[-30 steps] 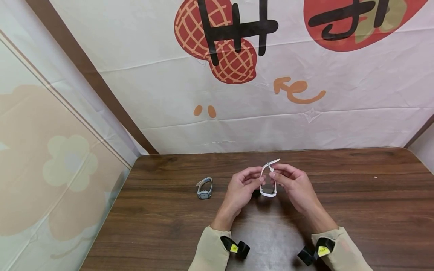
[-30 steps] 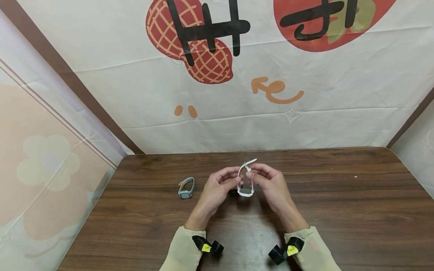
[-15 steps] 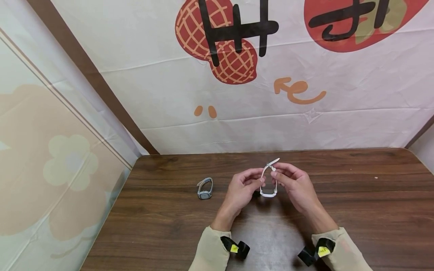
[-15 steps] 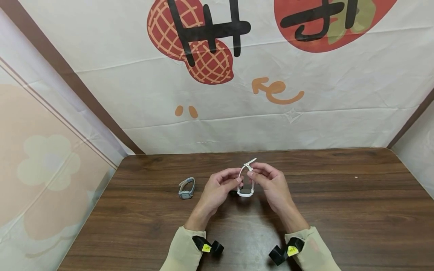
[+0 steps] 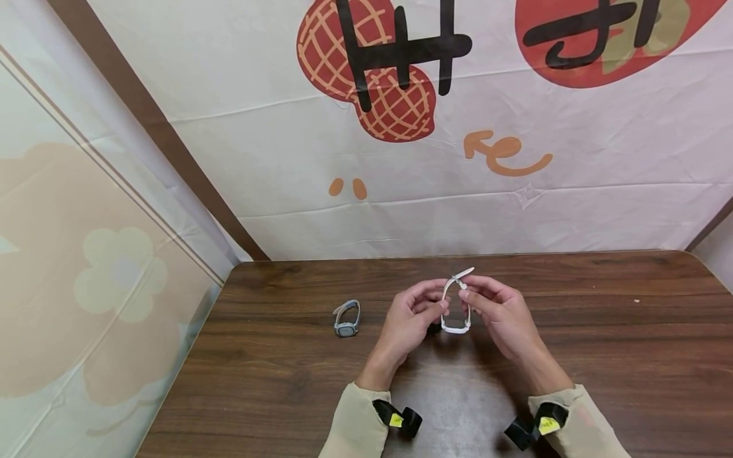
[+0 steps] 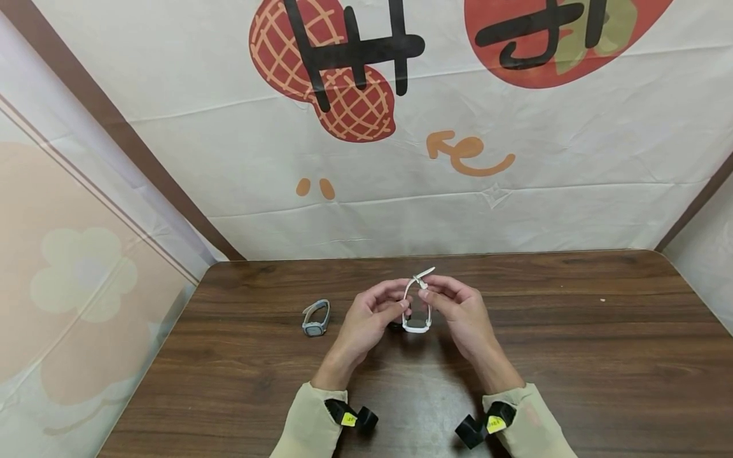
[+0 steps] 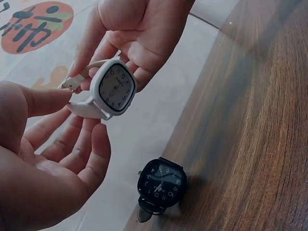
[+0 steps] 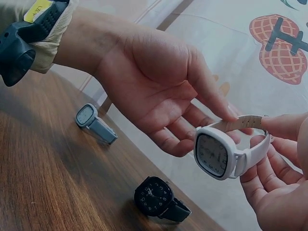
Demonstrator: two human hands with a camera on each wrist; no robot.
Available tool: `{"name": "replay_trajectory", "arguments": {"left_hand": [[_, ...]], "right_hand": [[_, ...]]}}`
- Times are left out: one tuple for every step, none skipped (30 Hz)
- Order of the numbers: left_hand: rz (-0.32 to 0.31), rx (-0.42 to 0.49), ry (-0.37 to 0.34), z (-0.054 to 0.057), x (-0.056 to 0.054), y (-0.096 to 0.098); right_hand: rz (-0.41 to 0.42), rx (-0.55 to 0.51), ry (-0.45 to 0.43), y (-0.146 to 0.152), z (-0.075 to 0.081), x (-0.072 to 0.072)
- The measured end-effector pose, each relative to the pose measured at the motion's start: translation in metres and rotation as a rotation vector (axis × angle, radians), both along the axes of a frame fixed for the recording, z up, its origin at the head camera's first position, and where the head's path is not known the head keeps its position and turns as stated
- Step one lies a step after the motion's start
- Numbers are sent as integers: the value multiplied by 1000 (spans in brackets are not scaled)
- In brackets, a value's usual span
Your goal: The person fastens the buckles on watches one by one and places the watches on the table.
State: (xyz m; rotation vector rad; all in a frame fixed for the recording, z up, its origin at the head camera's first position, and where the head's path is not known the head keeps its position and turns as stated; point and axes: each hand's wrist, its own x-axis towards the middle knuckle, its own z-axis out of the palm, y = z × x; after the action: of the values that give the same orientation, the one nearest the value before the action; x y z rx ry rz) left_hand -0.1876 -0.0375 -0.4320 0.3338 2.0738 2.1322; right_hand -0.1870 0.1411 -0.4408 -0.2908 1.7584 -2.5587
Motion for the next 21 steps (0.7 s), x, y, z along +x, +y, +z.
{"name": "replay_trajectory", "arguments": {"left_hand": [[-6, -4, 5, 0, 0, 0], [-12, -5, 13, 1, 0, -1], [-18, -8, 23, 1, 0, -1], [-23, -10, 34, 2, 0, -1], [-33, -14, 47, 2, 0, -1], [-43, -20, 63, 2, 0, -2], [-55, -26, 77, 3, 0, -2], [-66, -31, 91, 3, 0, -2], [-76, -36, 104, 3, 1, -2], [-87, -38, 115, 3, 1, -2], [-97, -40, 124, 3, 1, -3], [-105, -43, 131, 3, 1, -3], [-111, -46, 134, 3, 1, -3], [-114, -46, 136, 3, 1, -3], [-114, -47, 135, 3, 1, -3], [-112, -47, 135, 3, 0, -3], [-110, -48, 134, 3, 0, -3], [-107, -47, 130, 3, 0, -3], [-104, -45, 128, 3, 0, -3], [-100, -39, 122, 3, 0, -3], [-96, -34, 118, 3, 0, -4]], "right_hand": [[6, -3, 1, 0, 0, 0], [13, -7, 2, 0, 1, 0], [21, -9, 1, 0, 1, 0], [30, -11, 0, 0, 1, 0], [39, -13, 0, 1, 2, 0], [46, -14, 0, 1, 2, 1], [52, -13, 0, 1, 2, 1], [56, -12, -1, 1, 3, 1], [60, -11, -1, 1, 3, 1], [62, -10, -1, 2, 3, 1], [64, -8, -1, 2, 3, 1], [65, -8, -2, 2, 3, 1], [66, -7, -2, 2, 4, 1], [67, -6, -3, 2, 4, 1], [68, -5, -4, 2, 4, 1], [69, -5, -4, 2, 4, 1], [69, -4, -4, 2, 4, 1], [69, -2, -5, 2, 4, 1], [70, 0, -5, 2, 3, 1], [70, 0, -5, 2, 3, 1], [71, 1, -5, 2, 3, 1]]}}
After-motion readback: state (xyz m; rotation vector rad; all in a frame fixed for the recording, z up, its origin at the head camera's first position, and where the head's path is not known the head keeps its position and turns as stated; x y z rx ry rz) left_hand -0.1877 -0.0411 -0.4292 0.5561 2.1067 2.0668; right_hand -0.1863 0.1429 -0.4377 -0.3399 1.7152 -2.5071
